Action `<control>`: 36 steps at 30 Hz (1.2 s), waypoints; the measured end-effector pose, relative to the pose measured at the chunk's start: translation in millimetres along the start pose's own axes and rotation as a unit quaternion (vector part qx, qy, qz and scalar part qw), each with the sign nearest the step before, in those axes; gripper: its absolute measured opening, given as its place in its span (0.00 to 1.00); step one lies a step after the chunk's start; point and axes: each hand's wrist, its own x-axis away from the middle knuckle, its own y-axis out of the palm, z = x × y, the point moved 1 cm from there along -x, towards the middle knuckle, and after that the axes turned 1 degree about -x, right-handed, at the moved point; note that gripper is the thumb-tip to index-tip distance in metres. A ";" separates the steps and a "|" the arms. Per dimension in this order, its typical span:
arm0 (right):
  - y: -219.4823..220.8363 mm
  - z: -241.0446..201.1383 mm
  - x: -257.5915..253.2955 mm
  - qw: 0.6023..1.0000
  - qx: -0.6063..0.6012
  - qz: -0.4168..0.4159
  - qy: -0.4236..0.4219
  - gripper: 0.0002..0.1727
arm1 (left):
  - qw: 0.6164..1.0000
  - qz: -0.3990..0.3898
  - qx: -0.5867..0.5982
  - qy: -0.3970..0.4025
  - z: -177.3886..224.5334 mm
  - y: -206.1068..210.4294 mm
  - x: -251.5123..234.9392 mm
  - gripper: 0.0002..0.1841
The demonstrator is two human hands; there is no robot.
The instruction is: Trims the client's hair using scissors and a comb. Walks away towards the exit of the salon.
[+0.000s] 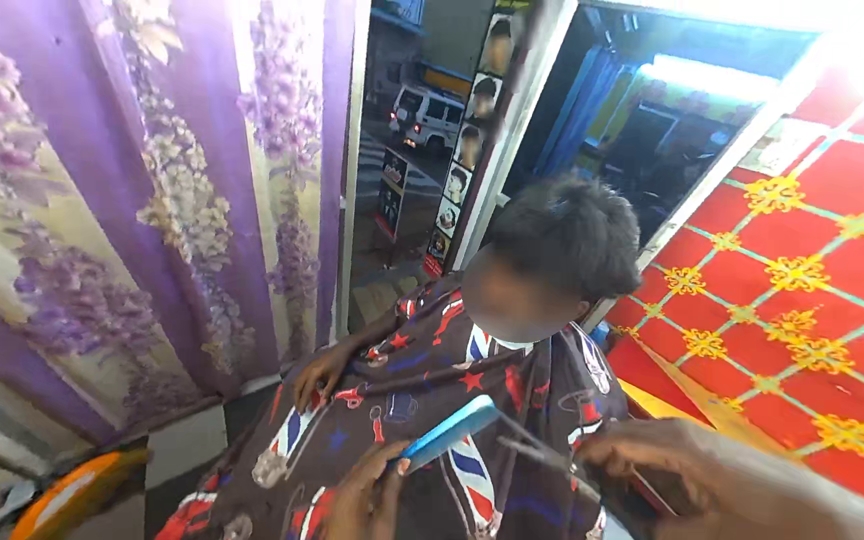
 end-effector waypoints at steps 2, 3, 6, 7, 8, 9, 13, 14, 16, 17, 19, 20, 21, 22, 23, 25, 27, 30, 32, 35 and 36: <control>23.4 8.9 9.3 0.998 -0.025 0.047 0.015 0.21 | 0.992 0.003 0.001 0.127 41.6 9.7 -48.3 0.11; 30.6 13.5 14.3 0.996 -0.054 0.072 0.016 0.20 | 0.982 0.021 -0.028 0.185 64.8 12.8 -75.7 0.11; 40.6 23.4 29.6 0.974 -0.175 0.136 -0.046 0.18 | 0.924 0.079 -0.168 0.334 138.5 20.4 -156.4 0.12; 42.7 24.8 33.3 0.967 -0.191 0.156 -0.060 0.17 | 0.900 0.066 -0.224 0.369 160.8 23.4 -182.2 0.13; 45.3 26.7 36.4 0.964 -0.197 0.169 -0.065 0.18 | 0.876 0.050 -0.272 0.395 176.5 28.2 -207.3 0.14; 49.2 29.7 39.1 0.962 -0.198 0.179 -0.062 0.18 | 0.858 0.033 -0.311 0.407 183.4 33.3 -229.3 0.16; 67.7 45.9 51.8 0.962 -0.190 0.195 -0.032 0.19 | 0.846 -0.053 -0.355 0.394 161.6 35.0 -252.1 0.17; 71.8 51.0 55.6 0.961 -0.195 0.196 -0.028 0.19 | 0.852 -0.067 -0.353 0.382 154.4 32.5 -243.9 0.17; 79.2 59.8 63.8 0.958 -0.207 0.197 -0.023 0.20 | 0.862 -0.080 -0.355 0.352 140.7 28.1 -224.8 0.17; 81.0 63.2 67.1 0.956 -0.214 0.199 -0.019 0.20 | 0.867 -0.079 -0.355 0.340 134.2 26.6 -217.6 0.17; 82.7 67.6 70.2 0.953 -0.226 0.200 -0.010 0.21 | 0.872 -0.072 -0.353 0.330 122.6 23.9 -209.8 0.16; 83.0 68.7 70.7 0.953 -0.230 0.198 -0.008 0.21 | 0.874 -0.073 -0.353 0.327 119.1 22.7 -205.4 0.15; 83.1 69.1 70.6 0.953 -0.232 0.196 -0.007 0.21 | 0.876 -0.078 -0.352 0.319 118.3 21.7 -199.9 0.14; 83.1 69.4 70.0 0.952 -0.235 0.194 -0.007 0.21 | 0.877 -0.078 -0.356 0.315 116.3 21.2 -196.0 0.14; 82.8 69.4 68.9 0.953 -0.235 0.191 -0.008 0.21 | 0.878 -0.073 -0.354 0.313 112.7 21.1 -193.6 0.14; 82.4 68.9 66.2 0.954 -0.234 0.187 -0.005 0.22 | 0.880 -0.059 -0.354 0.311 104.3 21.1 -189.9 0.14; 81.8 68.6 63.9 0.956 -0.232 0.180 0.000 0.22 | 0.876 -0.059 -0.364 0.310 98.1 20.7 -186.4 0.14; 80.4 70.1 61.1 0.959 -0.228 0.170 0.001 0.22 | 0.875 -0.108 -0.355 0.311 87.8 16.2 -179.4 0.14; 76.4 71.2 60.0 0.960 -0.229 0.164 0.003 0.22 | 0.881 -0.146 -0.324 0.311 79.1 11.4 -169.0 0.14; 66.6 76.2 59.1 0.959 -0.238 0.151 -0.003 0.23 | 0.910 -0.154 -0.267 0.276 58.1 9.0 -136.5 0.14; 62.8 77.1 59.4 0.959 -0.241 0.148 0.000 0.23 | 0.923 -0.154 -0.248 0.250 49.0 9.7 -120.9 0.13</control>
